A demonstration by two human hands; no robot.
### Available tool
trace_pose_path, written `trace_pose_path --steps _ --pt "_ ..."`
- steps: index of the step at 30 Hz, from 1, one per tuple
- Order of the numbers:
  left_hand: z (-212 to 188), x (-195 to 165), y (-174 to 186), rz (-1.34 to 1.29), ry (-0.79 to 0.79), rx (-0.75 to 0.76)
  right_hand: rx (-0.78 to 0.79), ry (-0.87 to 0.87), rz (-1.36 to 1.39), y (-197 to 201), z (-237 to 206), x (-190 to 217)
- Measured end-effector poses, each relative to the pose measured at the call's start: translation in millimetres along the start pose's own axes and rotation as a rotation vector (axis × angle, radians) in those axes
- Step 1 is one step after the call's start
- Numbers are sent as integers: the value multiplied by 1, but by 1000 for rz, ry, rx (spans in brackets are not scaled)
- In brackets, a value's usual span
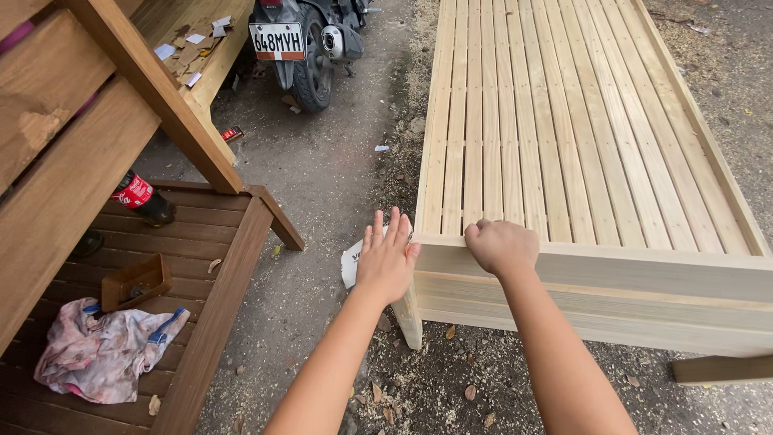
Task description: The person sands the side and edge of a wooden slatted bench using a sanding block. They move along the length of the bench, smoothing the surface with consistent strokes.
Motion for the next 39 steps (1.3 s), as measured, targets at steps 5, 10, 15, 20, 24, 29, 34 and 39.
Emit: trace_pose_path --steps 5,10,15,20,24,29,34,39 --pt "-3 2 -4 -32 -8 32 -13 -7 18 2 1 2" --pt "52 0 5 13 63 142 -22 -25 11 5 0 2" --pt "-16 -1 0 -41 -45 -1 15 -39 2 2 0 2" --pt "5 2 1 -52 -18 32 -15 -39 20 1 1 2" --pt "51 1 4 17 67 168 -5 -45 8 2 0 1" --pt "-15 -3 2 -14 -109 -28 -22 -31 12 3 -1 2" --pt "3 -1 6 -34 -74 19 -15 -36 4 1 1 0" --pt "39 -5 12 54 19 130 -15 -37 5 0 0 0"
Point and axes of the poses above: each hand's wrist, its own z-axis towards the middle knuckle, its own y-axis out of the back of the hand, x = y × z, the point moved 5 cm from there along z, towards the middle knuckle, and after that the axes turned 15 degrees about z, right-handed, at the moved point
